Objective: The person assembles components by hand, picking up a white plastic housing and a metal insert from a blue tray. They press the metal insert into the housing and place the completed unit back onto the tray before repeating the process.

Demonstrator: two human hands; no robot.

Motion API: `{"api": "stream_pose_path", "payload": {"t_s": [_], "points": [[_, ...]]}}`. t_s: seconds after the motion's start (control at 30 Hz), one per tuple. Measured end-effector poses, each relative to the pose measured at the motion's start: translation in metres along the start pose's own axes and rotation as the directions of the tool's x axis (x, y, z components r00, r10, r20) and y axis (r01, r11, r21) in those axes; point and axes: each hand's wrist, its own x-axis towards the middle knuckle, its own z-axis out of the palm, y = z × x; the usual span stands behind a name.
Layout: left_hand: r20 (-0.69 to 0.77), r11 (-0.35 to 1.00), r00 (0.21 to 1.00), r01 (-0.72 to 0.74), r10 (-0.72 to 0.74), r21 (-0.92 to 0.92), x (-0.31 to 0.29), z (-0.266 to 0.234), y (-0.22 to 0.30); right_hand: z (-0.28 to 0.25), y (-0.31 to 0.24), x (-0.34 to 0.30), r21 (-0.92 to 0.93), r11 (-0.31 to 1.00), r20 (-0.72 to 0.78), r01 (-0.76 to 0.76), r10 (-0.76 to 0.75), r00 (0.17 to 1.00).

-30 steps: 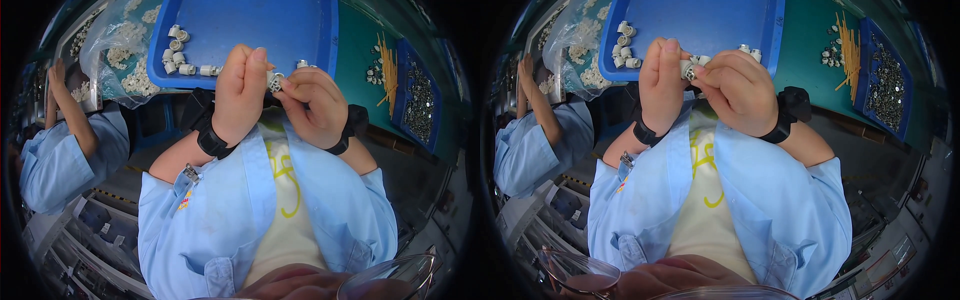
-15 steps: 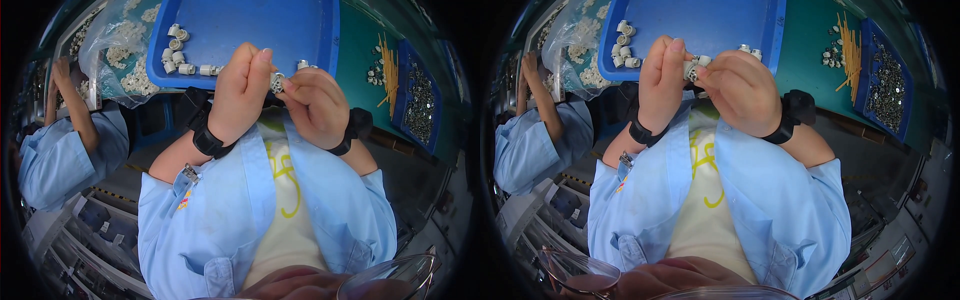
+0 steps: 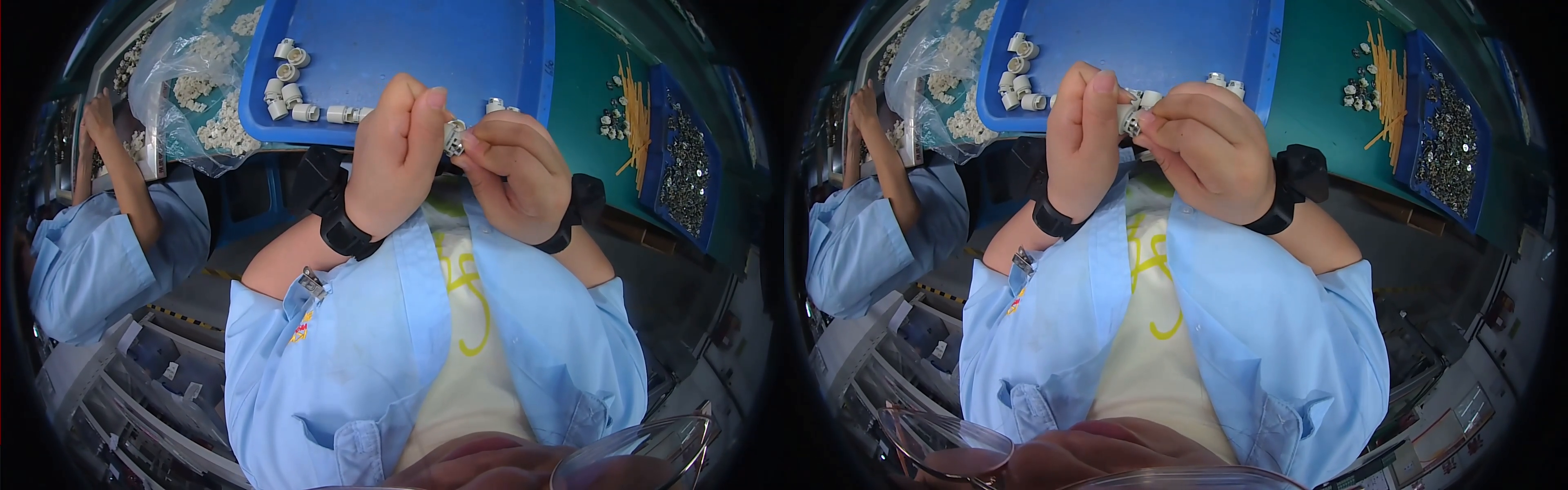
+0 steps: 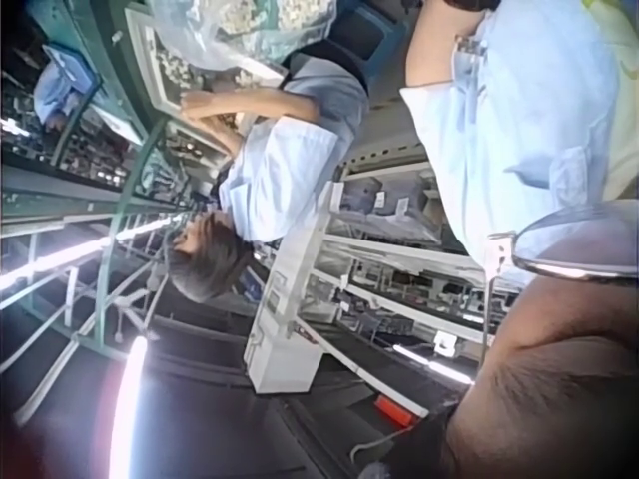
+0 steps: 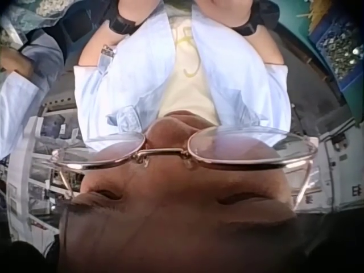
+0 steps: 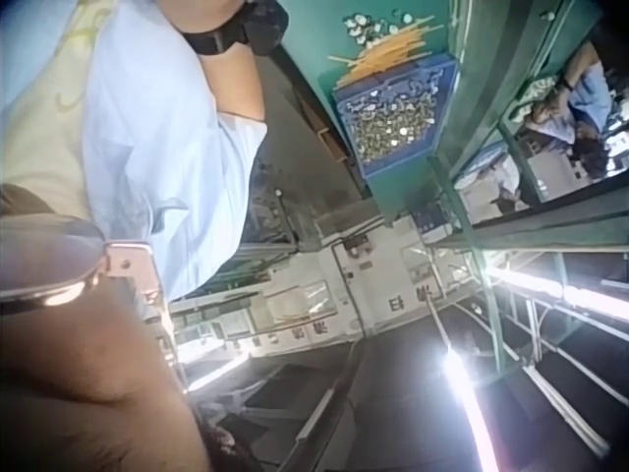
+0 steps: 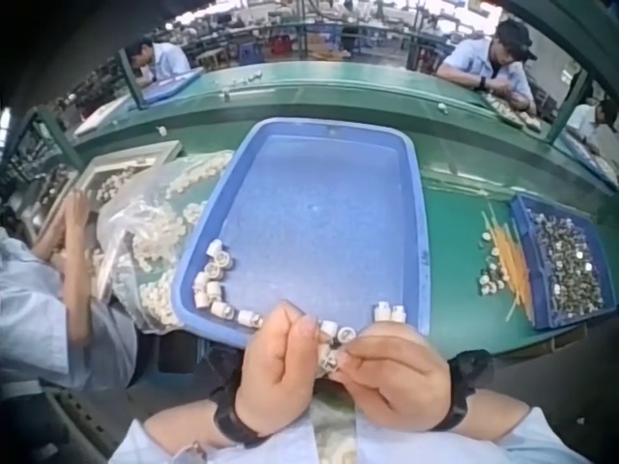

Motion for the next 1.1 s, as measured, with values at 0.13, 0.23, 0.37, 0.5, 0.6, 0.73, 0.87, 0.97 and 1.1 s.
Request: {"api": "stream_pose_path", "payload": {"t_s": [0.13, 0.23, 0.37, 0.5, 0.6, 0.73, 0.87, 0.97, 1.1], "points": [[0.053, 0.994, 0.997, -0.067, 0.063, 0.092, 0.001, -0.004, 0.001, -0.001, 0.0, 0.002, 0.031, 1.0, -0.01, -0.002, 0.002, 1.0], [0.07, 0.989, 0.995, -0.08, 0.072, 0.121, 0.001, -0.006, 0.001, 0.0, 0.003, 0.001, 0.049, 0.999, -0.012, -0.008, 0.009, 1.0], [0.116, 0.993, 0.992, -0.068, 0.056, 0.095, 0.003, -0.008, 0.005, -0.005, 0.008, -0.005, 0.202, 0.974, 0.039, -0.102, 0.096, 0.995], [0.129, 0.999, 0.992, -0.003, 0.01, -0.05, -0.002, -0.009, -0.001, -0.001, 0.006, -0.003, 0.523, 0.782, 0.149, -0.337, 0.306, 0.94], [0.139, 0.995, 0.99, 0.023, -0.01, -0.095, -0.003, -0.009, -0.003, 0.003, 0.007, -0.006, 0.669, 0.615, 0.211, -0.417, 0.381, 0.9], [0.143, 0.999, 0.989, -0.042, 0.044, -0.018, -0.003, -0.008, -0.001, 0.007, 0.01, -0.014, 0.768, 0.488, 0.231, -0.414, 0.392, 0.891], [0.126, 0.975, 0.976, -0.193, 0.179, 0.114, -0.003, -0.007, 0.001, 0.009, 0.008, -0.012, 0.811, 0.4, 0.259, -0.427, 0.409, 0.875], [0.143, 0.951, 0.965, -0.245, 0.221, 0.188, -0.002, -0.008, 0.002, 0.009, 0.007, -0.009, 0.809, 0.366, 0.288, -0.461, 0.437, 0.852], [0.167, 0.917, 0.95, -0.3, 0.263, 0.263, -0.004, -0.008, 0.001, 0.01, 0.005, -0.011, 0.804, 0.341, 0.321, -0.487, 0.44, 0.839]]}}
